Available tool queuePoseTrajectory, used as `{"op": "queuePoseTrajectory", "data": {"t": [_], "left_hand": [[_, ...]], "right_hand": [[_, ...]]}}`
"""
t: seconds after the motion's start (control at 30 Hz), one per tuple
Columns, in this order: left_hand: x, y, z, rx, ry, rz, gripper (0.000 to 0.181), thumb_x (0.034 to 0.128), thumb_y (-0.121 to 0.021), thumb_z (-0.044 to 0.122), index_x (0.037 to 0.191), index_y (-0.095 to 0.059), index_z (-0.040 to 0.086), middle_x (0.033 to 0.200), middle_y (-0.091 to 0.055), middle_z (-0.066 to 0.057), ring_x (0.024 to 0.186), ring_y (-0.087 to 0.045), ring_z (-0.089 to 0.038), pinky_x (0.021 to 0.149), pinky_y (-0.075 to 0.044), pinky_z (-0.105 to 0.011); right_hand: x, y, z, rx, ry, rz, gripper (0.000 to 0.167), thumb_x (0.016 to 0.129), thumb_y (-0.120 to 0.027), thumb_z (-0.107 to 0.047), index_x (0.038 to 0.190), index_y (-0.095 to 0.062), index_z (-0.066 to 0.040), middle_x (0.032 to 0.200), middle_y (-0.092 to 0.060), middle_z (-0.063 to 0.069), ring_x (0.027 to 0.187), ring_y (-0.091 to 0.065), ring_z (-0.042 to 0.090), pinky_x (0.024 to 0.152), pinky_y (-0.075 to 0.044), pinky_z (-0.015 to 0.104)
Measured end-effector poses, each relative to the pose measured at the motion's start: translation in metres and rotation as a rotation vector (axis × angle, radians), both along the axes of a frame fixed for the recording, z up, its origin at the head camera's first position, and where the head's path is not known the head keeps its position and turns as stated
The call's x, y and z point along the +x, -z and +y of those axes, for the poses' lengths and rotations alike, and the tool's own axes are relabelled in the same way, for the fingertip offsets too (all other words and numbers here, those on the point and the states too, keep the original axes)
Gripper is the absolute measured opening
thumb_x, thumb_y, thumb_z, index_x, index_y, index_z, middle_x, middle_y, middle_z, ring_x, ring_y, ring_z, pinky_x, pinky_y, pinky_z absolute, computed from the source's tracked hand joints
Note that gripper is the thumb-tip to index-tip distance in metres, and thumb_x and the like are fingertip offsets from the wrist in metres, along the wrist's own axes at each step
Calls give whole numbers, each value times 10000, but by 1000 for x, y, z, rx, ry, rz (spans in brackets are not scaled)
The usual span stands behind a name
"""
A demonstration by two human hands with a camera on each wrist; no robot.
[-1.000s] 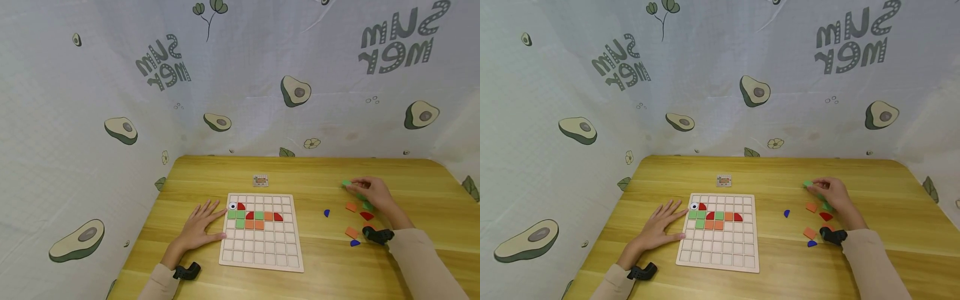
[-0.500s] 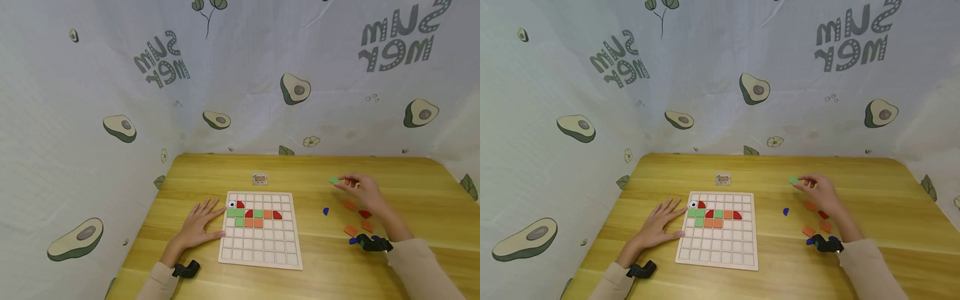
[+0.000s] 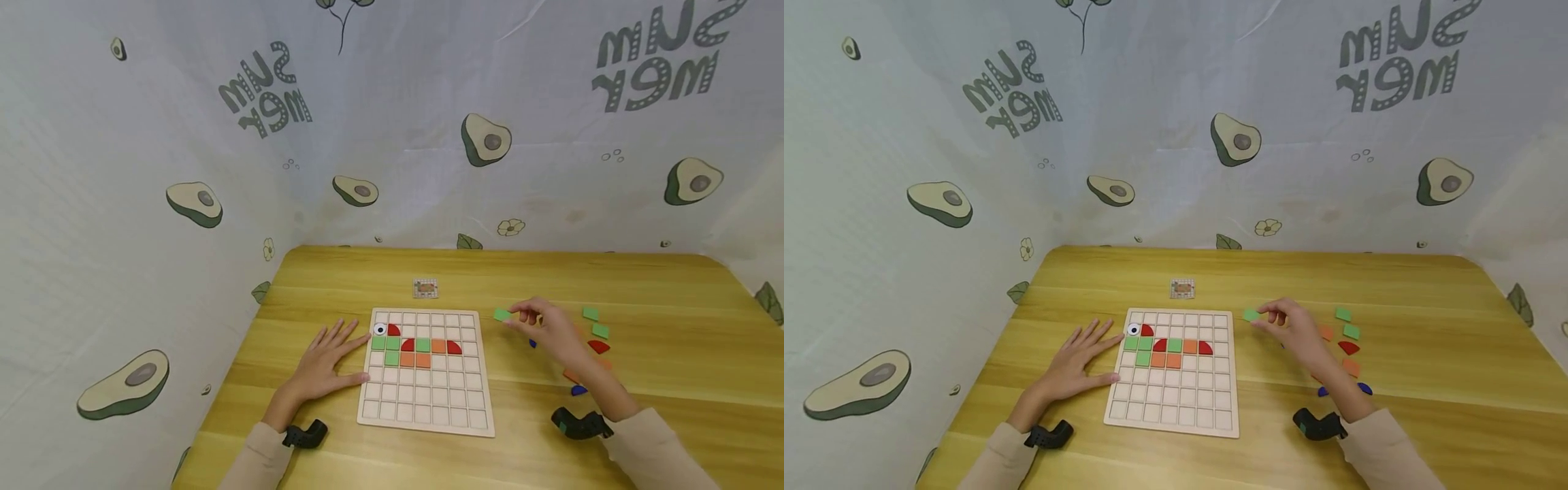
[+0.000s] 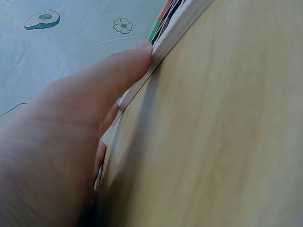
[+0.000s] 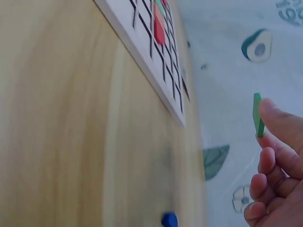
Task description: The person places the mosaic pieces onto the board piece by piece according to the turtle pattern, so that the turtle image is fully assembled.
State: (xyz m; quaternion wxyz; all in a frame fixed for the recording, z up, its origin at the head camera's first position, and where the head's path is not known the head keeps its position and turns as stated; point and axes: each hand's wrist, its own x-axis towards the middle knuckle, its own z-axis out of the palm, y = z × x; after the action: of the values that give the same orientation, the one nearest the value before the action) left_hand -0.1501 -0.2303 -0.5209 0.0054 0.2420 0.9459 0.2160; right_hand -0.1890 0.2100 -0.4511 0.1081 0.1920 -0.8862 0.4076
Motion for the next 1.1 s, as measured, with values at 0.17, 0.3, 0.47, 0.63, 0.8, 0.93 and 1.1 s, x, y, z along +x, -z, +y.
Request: {"op": "queuePoseTrajectory", "data": {"t": [0.17, 0.3, 0.47, 0.63, 0.8, 0.93, 1.1], "left_hand": [[0, -1, 0, 2, 3, 0, 788, 878, -590, 683, 1555, -361, 352, 1655, -176, -16, 1521, -67, -279, 1196, -19, -543], [-1, -2, 1, 1, 3, 7, 784, 876, -587, 689, 1551, -371, 355, 1655, -182, -15, 1520, -75, -287, 1193, -30, -552], [-1, -2, 1, -1, 3, 3, 782, 875, -590, 687, 1550, -371, 358, 1654, -181, -11, 1520, -77, -289, 1193, -34, -550], [0, -2, 0, -7, 1, -5, 787, 876, -585, 691, 1554, -362, 357, 1654, -175, -8, 1520, -73, -280, 1197, -26, -539], [0, -3, 1, -6, -5, -13, 791, 875, -584, 693, 1554, -363, 351, 1655, -169, -7, 1520, -66, -280, 1197, -18, -540], [1, -4, 1, 2, -6, -11, 795, 871, -590, 691, 1551, -374, 342, 1654, -177, -11, 1520, -72, -285, 1195, -23, -545], [1, -3, 1, 7, -1, 16, 790, 868, -590, 696, 1546, -386, 346, 1648, -205, -23, 1516, -103, -305, 1189, -48, -567]], "right_hand": [[10, 5, -24, -17, -32, -86, 148, 840, -787, -33, 950, -705, 21, 786, -507, 13, 718, -434, 146, 573, -340, 236], [17, 12, -42, -32, -69, -164, 168, 847, -786, -55, 973, -705, 21, 797, -506, 17, 741, -443, 174, 592, -358, 243], [26, 20, -60, -39, -116, -198, 173, 842, -793, -65, 972, -701, 4, 797, -497, 5, 733, -446, 175, 589, -379, 238], [31, 25, -72, -63, -159, -236, 175, 844, -795, -80, 966, -698, -1, 799, -498, 3, 730, -445, 155, 586, -382, 232], [35, 29, -80, -81, -192, -268, 180, 845, -798, -91, 954, -695, 9, 782, -507, 2, 721, -446, 140, 588, -379, 223], [35, 32, -84, -71, -198, -273, 171, 834, -805, -68, 939, -699, 17, 761, -501, 0, 693, -442, 125, 574, -373, 218], [36, 35, -87, -47, -184, -284, 166, 831, -805, -57, 934, -698, 20, 749, -491, -3, 662, -429, 113, 555, -361, 214]]}}
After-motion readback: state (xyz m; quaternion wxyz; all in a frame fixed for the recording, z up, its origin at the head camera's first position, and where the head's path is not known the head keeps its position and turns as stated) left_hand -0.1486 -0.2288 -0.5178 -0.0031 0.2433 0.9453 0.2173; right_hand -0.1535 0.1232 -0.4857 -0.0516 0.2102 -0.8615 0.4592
